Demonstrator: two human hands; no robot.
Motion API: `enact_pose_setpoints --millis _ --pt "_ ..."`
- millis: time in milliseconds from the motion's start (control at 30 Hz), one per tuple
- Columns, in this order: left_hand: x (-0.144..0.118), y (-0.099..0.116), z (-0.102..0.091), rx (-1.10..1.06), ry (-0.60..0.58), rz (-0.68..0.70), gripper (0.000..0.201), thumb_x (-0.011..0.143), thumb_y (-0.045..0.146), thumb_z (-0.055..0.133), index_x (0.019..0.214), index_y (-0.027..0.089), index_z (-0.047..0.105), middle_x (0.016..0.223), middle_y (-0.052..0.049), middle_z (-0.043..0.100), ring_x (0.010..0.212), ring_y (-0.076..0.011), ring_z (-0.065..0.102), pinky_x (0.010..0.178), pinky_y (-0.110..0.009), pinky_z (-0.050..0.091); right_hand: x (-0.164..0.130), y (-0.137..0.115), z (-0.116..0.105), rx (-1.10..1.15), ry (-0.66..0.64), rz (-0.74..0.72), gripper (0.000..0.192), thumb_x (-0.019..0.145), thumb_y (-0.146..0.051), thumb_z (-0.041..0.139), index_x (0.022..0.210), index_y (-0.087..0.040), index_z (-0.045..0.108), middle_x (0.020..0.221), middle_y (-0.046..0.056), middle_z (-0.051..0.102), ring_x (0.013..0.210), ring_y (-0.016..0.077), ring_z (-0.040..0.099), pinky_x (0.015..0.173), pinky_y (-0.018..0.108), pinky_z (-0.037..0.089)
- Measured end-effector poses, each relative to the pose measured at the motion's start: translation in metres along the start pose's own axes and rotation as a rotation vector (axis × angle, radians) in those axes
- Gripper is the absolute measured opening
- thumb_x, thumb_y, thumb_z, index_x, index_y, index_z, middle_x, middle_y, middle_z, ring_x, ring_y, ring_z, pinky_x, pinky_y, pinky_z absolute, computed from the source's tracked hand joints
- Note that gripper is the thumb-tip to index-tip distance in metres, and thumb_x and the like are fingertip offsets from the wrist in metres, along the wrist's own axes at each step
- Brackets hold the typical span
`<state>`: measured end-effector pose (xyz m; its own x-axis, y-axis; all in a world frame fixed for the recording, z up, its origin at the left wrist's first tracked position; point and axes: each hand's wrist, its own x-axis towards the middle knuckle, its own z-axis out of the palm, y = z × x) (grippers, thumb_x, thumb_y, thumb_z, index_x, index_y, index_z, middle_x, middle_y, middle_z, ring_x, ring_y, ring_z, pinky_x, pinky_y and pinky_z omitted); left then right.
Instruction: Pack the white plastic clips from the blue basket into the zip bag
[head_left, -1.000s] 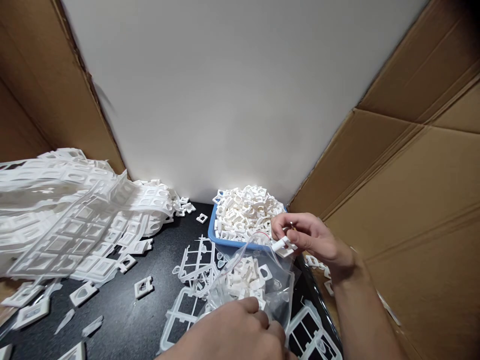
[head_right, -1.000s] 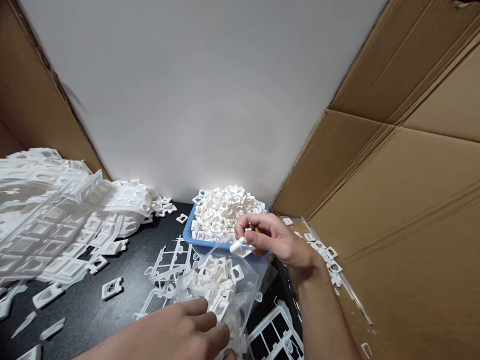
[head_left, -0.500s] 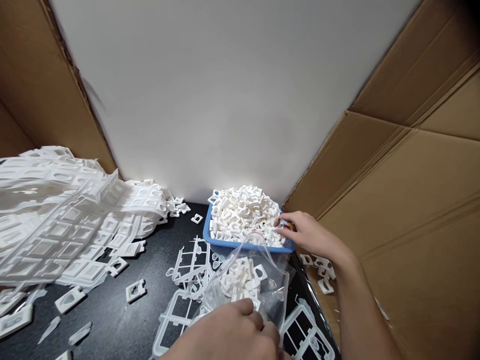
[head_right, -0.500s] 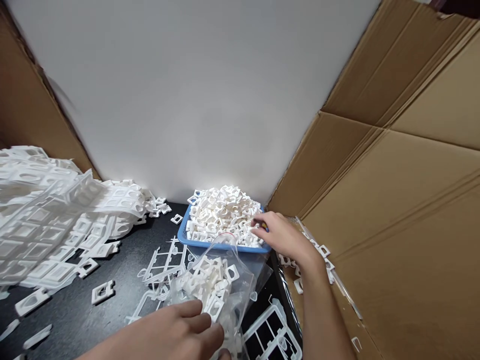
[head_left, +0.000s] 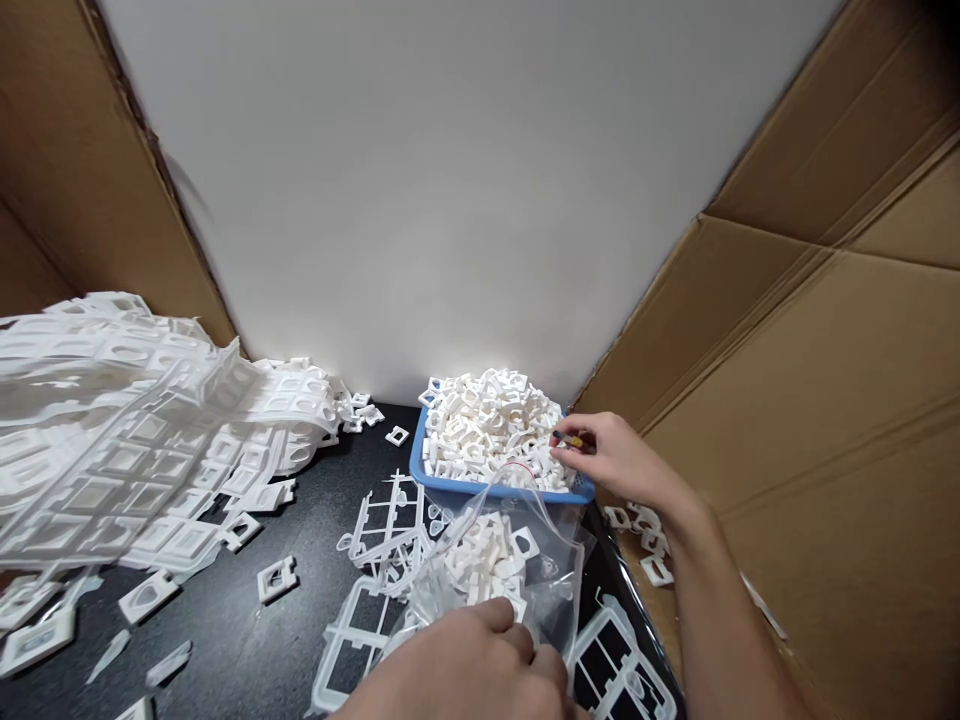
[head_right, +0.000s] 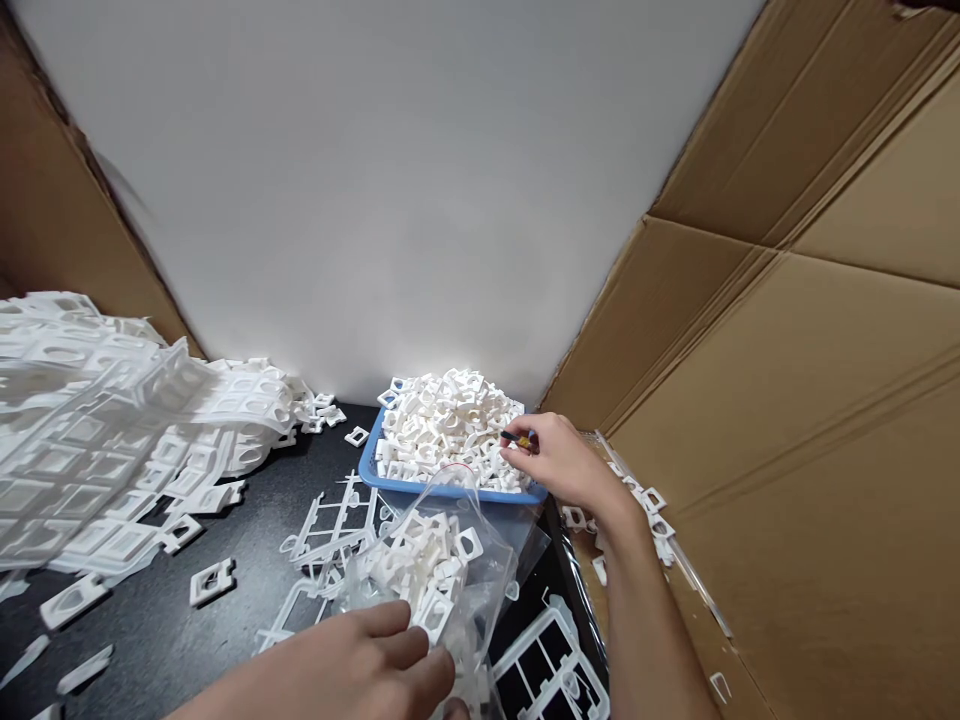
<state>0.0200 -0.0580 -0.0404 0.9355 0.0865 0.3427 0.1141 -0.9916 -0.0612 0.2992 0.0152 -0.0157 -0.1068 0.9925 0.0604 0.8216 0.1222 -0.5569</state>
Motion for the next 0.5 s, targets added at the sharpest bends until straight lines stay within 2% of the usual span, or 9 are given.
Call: enact_pose_setpoints --millis 100,233,300,400,500 --pt "0.001 0.0 0.0 -0.004 0.008 -0.008 0.031 0.097 0.029 0.081 0.073 0.021 0.064 0.069 0.005 0.071 0.052 -0.014 0.06 0.05 -0.035 0.038 -0.012 -0.023 -0.007 0.257 -0.005 -0.055 0.017 0.088 -0.036 0.08 0.09 -0.019 0.077 0.076 0.0 0.06 0.068 0.0149 0.049 0.063 0.029 0.038" --pt "0.002 0.0 -0.004 0.005 0.008 0.003 0.031 0.096 0.031 0.083 0.074 0.021 0.063 0.067 0.005 0.07 0.052 -0.0137 0.059 0.05 -0.034 0.036 -0.021 -0.043 -0.007 0.553 -0.079 -0.212 0.018 0.087 -0.036 0.085 0.089 -0.019 0.078 0.076 0.001 0.058 0.068 0.0131 0.047 0.06 0.028 0.036" --pt "0.002 0.001 -0.006 0.005 0.004 0.004 0.03 0.093 0.031 0.085 0.075 0.021 0.063 0.067 0.006 0.07 0.052 -0.014 0.059 0.051 -0.034 0.036 -0.02 -0.043 -0.002 0.682 -0.108 -0.268 0.023 0.086 -0.039 0.087 0.089 -0.019 0.078 0.074 0.001 0.06 0.064 0.0122 0.047 0.056 0.027 0.035" --pt "0.002 0.001 -0.007 0.003 -0.004 -0.005 0.03 0.092 0.028 0.085 0.074 0.021 0.062 0.068 0.006 0.07 0.052 -0.0141 0.059 0.051 -0.035 0.037 -0.015 -0.035 0.006 0.884 -0.157 -0.286 0.033 0.081 -0.047 0.09 0.091 -0.019 0.074 0.065 -0.003 0.056 0.052 0.0085 0.04 0.046 0.024 0.027" --pt "0.002 0.002 -0.006 0.009 0.003 -0.003 0.031 0.094 0.029 0.084 0.074 0.021 0.062 0.068 0.006 0.07 0.052 -0.0139 0.059 0.05 -0.035 0.036 -0.013 -0.032 0.011 1.042 -0.215 -0.298 0.037 0.079 -0.046 0.091 0.095 -0.021 0.069 0.061 -0.006 0.054 0.044 0.0065 0.04 0.041 0.022 0.023"
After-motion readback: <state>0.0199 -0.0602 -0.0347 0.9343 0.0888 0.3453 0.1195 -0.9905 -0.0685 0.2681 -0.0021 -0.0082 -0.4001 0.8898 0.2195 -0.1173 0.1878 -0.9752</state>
